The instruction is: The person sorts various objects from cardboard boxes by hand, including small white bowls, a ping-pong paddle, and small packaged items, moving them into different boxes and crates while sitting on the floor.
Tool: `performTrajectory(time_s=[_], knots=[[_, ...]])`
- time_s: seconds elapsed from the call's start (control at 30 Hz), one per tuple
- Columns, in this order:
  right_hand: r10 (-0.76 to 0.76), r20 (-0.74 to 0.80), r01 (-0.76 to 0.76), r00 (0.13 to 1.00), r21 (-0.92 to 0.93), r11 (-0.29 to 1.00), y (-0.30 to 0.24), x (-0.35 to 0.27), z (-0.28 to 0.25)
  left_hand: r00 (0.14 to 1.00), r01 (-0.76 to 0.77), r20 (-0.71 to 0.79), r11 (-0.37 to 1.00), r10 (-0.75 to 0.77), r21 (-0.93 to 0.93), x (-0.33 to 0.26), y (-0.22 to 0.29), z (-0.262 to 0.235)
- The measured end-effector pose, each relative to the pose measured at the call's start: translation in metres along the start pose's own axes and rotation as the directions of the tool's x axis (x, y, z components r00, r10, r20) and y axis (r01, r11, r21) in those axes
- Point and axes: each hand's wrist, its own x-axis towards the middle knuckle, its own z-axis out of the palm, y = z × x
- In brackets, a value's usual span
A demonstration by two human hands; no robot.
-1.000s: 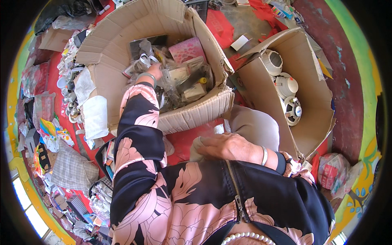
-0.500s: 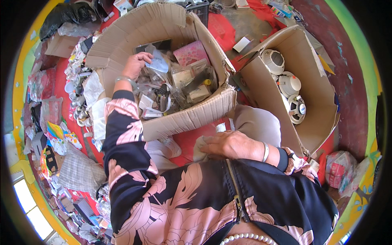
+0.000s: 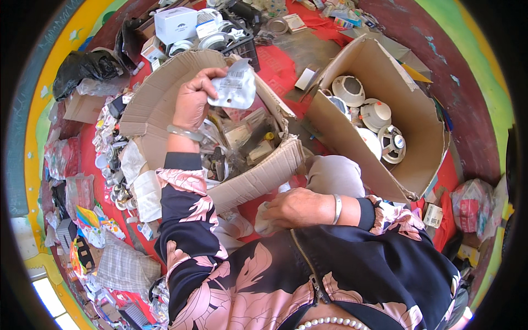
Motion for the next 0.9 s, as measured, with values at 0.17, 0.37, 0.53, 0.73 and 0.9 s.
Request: performTrajectory(time_s=[0.17, 0.37, 0.53, 0.73, 0.9], knots=[[-0.014, 0.008, 0.014, 1.0, 0.036, 0.999, 0.003, 0.0, 0.004, 0.996, -0.065, 0.064, 0.998, 0.064, 0.01, 0.033, -0.023, 0.039], [0.035, 0.029, -0.035, 0.999, 0.004, 0.999, 0.004, -0.002, 0.003, 0.939, -0.335, 0.236, 0.832, 0.252, 0.443, 0.025, -0.02, 0.07], [-0.005, -0.024, 0.004, 1.0, -0.017, 1.0, 0.008, -0.002, 0.01, 0.887, -0.462, 0.221, 0.759, 0.406, 0.459, 0.003, -0.007, 0.086], [0.0, -0.003, -0.001, 1.0, -0.077, 0.997, 0.007, 0.003, 0.013, 0.953, -0.298, -0.028, 0.953, 0.3, 0.056, 0.001, -0.001, 0.086], [0.041, -0.028, -0.042, 0.999, -0.029, 0.999, -0.002, 0.003, 0.002, 0.949, -0.306, -0.095, 0.951, 0.302, -0.033, -0.012, 0.009, 0.09]])
